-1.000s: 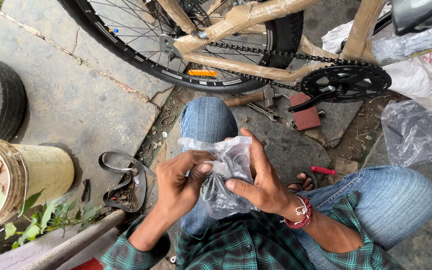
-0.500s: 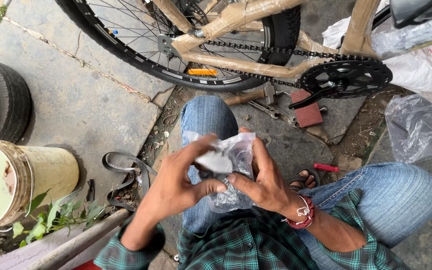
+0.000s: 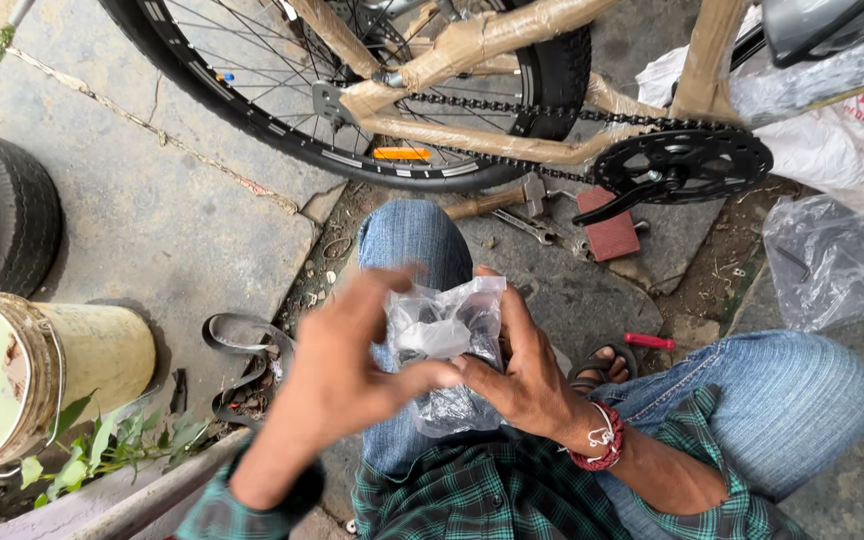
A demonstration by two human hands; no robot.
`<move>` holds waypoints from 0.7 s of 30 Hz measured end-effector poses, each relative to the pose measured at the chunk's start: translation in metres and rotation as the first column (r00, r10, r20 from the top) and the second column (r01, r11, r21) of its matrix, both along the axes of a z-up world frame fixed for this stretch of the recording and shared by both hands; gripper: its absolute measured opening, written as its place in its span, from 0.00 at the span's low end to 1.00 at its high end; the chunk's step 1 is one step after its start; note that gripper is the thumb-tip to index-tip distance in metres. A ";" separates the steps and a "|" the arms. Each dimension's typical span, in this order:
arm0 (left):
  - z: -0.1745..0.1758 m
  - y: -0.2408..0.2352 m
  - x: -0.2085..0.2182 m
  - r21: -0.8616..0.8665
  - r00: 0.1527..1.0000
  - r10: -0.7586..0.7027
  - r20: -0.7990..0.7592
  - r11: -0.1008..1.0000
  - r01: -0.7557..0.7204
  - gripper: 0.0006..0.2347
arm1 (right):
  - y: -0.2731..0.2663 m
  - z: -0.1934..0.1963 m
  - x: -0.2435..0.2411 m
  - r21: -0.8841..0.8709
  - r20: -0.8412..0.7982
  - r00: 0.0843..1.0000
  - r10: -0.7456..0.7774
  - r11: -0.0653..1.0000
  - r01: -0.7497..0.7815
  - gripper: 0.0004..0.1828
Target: The person unwraps a plastic bag containing a white strap, then wraps and secures the strap around the bicycle seat post and frame. They then rotate the rear wheel and pedal crank to test the chain movement.
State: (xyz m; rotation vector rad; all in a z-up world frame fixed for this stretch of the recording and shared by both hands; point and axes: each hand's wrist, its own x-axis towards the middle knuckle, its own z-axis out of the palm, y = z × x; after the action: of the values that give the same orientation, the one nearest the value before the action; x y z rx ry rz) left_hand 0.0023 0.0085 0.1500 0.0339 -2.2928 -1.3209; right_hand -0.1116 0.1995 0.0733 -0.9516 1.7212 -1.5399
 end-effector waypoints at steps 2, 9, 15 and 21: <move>-0.009 0.009 -0.001 -0.253 0.984 -0.035 0.176 0.964 0.080 0.10 | 0.001 -0.001 0.003 0.071 0.014 1.000 -0.015 0.997 0.014 0.48; -0.014 -0.009 0.016 0.635 0.954 0.168 -0.248 0.772 0.029 0.09 | 0.004 -0.003 -0.002 -0.042 -0.156 0.988 -0.017 0.999 0.011 0.47; -0.021 0.024 0.001 -0.049 0.872 0.217 0.439 0.975 -0.217 0.30 | 0.005 -0.010 -0.003 0.000 0.055 0.995 -0.083 0.997 0.083 0.50; -0.035 0.052 0.002 -0.231 0.954 0.231 0.191 0.955 -0.186 0.36 | 0.004 -0.016 -0.002 0.005 0.350 0.926 -0.143 0.989 0.151 0.47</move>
State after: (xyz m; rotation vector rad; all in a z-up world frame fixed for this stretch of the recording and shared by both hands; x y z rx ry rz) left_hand 0.0042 0.0609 0.1154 0.3569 -2.5181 -1.0031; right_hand -0.1138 0.2038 0.0575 -0.5250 1.5484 -1.7093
